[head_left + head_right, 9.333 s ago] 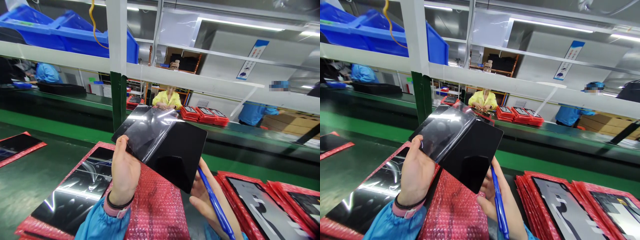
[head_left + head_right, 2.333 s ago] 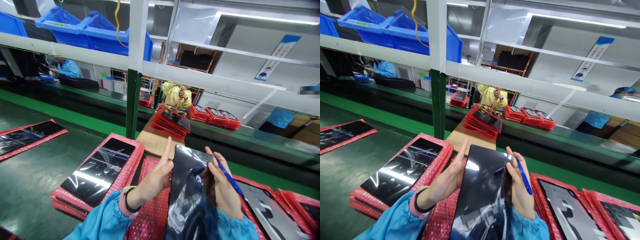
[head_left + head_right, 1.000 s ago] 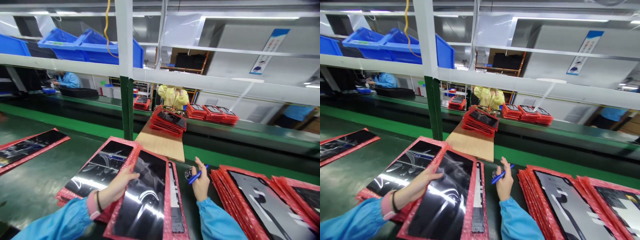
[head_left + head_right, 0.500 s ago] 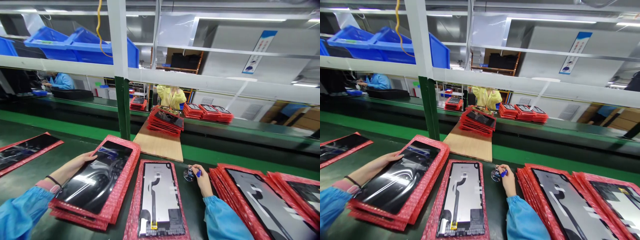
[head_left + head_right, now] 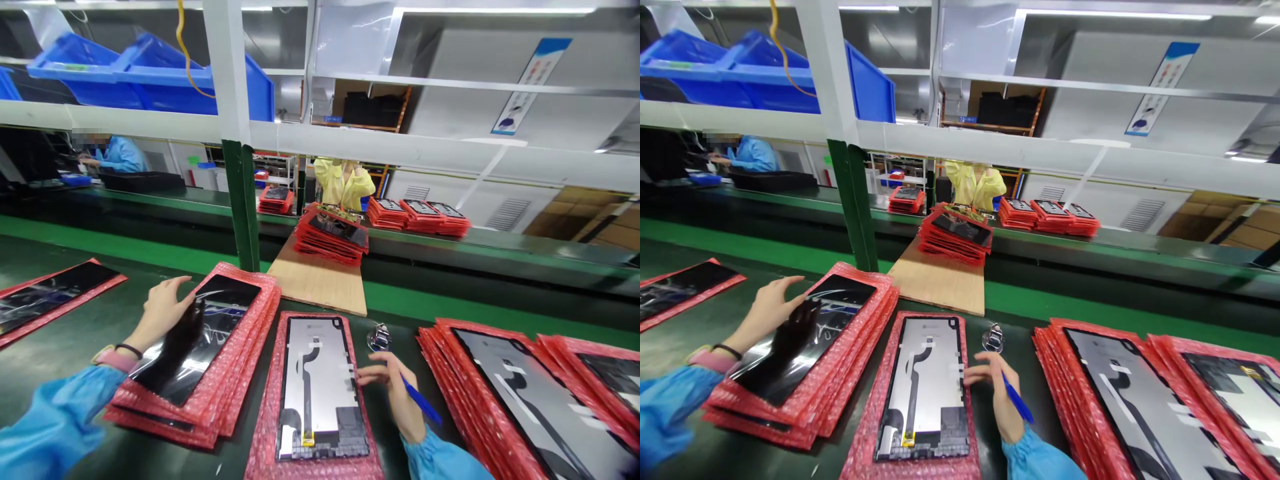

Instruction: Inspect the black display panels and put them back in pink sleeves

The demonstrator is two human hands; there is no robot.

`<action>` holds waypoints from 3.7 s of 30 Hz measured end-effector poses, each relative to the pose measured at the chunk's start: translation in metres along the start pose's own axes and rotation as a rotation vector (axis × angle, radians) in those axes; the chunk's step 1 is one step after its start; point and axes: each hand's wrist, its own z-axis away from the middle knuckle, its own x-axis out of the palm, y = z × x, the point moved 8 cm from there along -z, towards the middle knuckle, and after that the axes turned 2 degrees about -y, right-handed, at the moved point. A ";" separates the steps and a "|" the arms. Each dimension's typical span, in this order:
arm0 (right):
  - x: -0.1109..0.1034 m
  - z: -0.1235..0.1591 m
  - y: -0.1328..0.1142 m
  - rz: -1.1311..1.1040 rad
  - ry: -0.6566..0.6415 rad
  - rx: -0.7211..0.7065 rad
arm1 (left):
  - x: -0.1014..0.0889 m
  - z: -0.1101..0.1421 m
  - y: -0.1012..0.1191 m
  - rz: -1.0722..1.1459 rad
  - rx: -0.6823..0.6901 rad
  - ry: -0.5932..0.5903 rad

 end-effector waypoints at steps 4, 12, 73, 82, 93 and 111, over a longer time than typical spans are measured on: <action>0.036 0.017 0.001 -0.023 -0.164 0.104 | 0.037 0.033 0.037 0.286 -0.019 -0.136; 0.044 0.031 0.009 0.257 -0.107 0.087 | 0.149 0.138 0.099 0.838 -0.305 -0.761; 0.019 -0.009 -0.174 0.310 0.247 -0.308 | 0.088 0.073 0.261 1.349 0.083 -0.438; 0.025 -0.023 -0.165 0.199 0.176 -0.239 | 0.100 0.059 0.254 1.355 0.043 -0.483; 0.028 -0.022 -0.154 0.034 0.171 -0.209 | 0.096 0.058 0.249 1.350 0.020 -0.460; 0.035 -0.023 -0.149 -0.201 0.082 -0.119 | 0.104 0.056 0.249 1.455 0.015 -0.526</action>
